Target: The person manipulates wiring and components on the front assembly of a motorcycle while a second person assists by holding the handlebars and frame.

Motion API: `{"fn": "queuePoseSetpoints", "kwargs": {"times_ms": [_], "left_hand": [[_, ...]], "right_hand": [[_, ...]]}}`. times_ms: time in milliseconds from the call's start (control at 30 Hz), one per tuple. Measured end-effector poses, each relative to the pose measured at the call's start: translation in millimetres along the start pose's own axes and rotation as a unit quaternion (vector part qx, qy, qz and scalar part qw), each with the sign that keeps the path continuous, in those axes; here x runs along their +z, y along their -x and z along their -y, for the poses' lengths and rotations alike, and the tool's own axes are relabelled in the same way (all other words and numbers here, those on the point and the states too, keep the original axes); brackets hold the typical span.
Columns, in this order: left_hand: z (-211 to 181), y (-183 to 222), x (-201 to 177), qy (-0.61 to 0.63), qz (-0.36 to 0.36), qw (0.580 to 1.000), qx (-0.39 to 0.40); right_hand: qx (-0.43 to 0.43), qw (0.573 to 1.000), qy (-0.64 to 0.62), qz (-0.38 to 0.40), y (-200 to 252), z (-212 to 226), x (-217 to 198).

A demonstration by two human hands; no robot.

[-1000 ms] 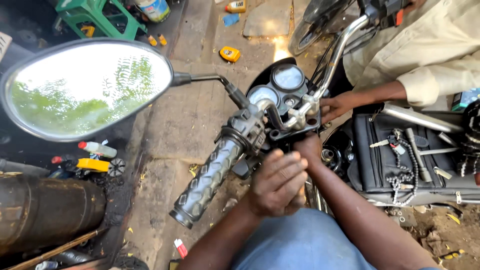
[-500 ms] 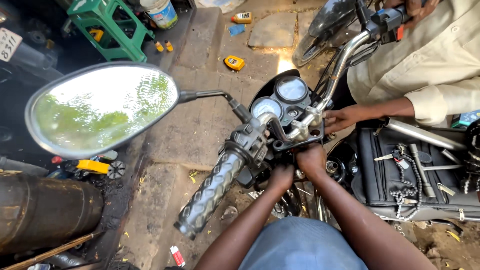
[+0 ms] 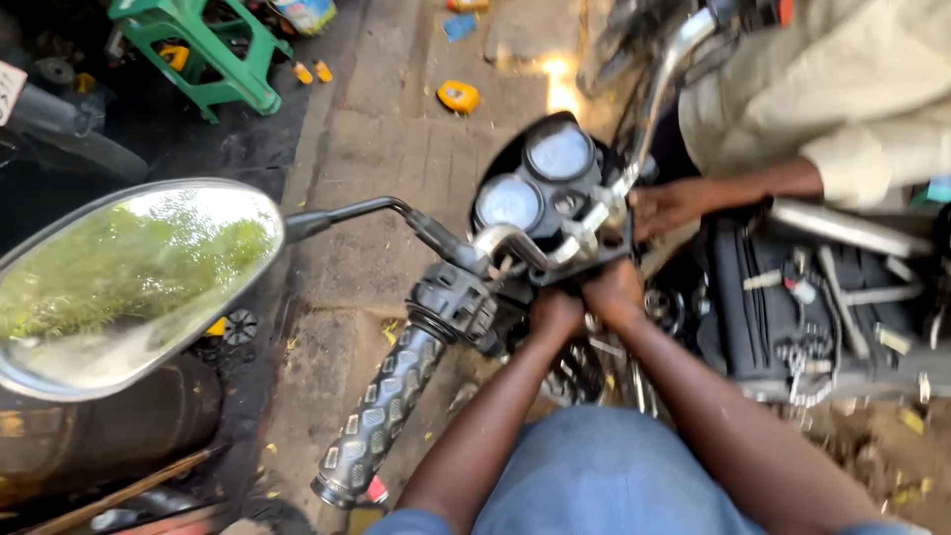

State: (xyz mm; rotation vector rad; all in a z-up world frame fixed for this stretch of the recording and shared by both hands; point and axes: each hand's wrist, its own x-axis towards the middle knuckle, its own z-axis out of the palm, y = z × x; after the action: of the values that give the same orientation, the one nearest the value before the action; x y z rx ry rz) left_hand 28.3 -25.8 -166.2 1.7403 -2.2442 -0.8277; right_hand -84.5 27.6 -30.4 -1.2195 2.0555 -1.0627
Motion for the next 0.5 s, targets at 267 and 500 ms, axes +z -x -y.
{"fn": "queuePoseSetpoints", "kwargs": {"times_ms": [267, 500], "left_hand": [[28, -14, 15, -0.216, 0.054, 0.974, 0.041], [4, 22, -36, -0.027, -0.022, 0.999, -0.019]], "right_hand": [[-0.039, 0.998, -0.051, 0.004, 0, 7, -7], [0.178, 0.929, -0.322, 0.028, 78, -52, 15]]}}
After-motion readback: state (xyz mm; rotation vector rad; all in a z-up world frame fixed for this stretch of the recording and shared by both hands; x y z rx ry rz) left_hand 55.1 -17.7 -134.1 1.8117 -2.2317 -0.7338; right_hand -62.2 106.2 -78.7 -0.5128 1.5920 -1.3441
